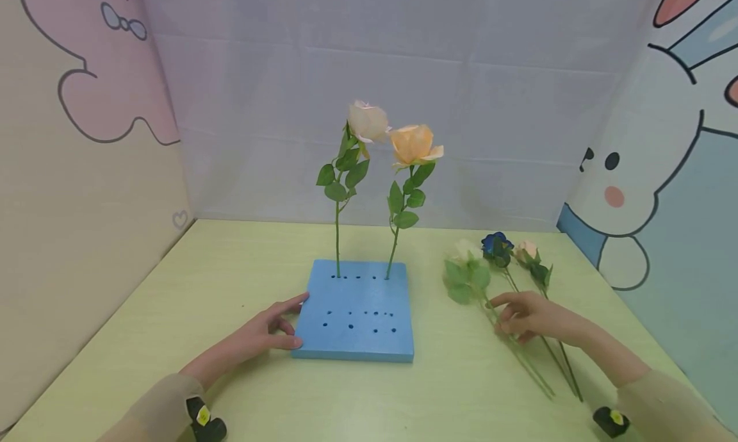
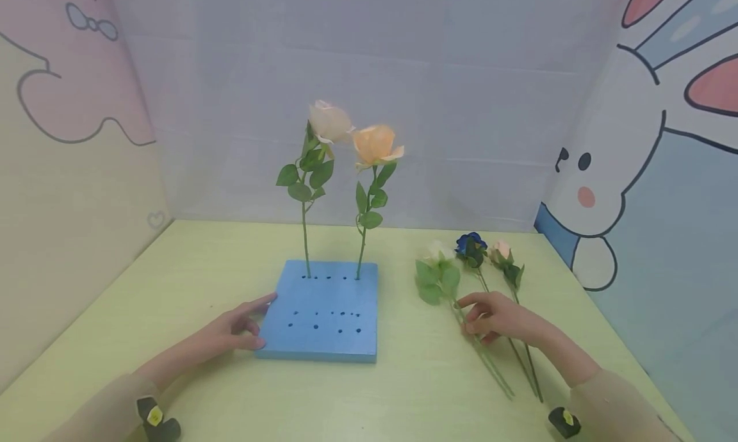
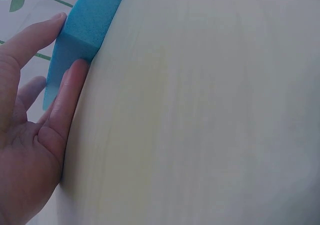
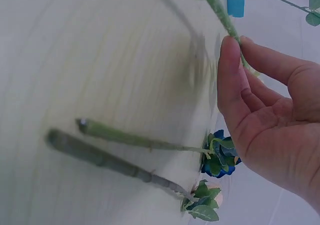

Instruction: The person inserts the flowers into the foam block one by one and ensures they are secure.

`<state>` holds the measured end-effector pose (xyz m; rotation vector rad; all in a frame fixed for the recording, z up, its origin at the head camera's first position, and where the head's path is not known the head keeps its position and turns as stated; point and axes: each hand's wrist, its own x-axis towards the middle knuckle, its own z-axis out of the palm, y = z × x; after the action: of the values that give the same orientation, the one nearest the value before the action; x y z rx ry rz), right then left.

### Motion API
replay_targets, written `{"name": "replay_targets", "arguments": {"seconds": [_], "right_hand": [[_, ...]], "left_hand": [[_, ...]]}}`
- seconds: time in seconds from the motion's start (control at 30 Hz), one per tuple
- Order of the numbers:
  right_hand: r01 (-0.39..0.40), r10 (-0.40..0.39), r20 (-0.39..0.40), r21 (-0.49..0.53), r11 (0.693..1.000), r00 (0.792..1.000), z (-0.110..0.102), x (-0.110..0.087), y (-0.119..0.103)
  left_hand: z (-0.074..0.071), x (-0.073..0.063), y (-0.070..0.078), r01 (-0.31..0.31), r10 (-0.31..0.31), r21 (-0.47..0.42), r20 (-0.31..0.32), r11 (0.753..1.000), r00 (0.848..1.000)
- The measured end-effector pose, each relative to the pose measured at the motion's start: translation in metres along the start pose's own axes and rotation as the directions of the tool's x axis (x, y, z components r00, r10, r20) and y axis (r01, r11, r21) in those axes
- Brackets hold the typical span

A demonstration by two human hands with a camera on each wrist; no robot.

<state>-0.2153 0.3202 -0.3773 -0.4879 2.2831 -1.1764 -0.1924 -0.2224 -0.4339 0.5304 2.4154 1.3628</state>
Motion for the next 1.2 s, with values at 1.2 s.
{"name": "replay_targets", "arguments": {"seconds": [1.2], "right_hand": [[0.362, -0.385, -0.332, -0.132, 0.923, 0.861, 0.054, 0.017, -0.080]], "left_hand": [[0.000, -0.001, 0.000, -0.029, 0.029, -0.036, 0.016, 0.999, 0.999]]}}
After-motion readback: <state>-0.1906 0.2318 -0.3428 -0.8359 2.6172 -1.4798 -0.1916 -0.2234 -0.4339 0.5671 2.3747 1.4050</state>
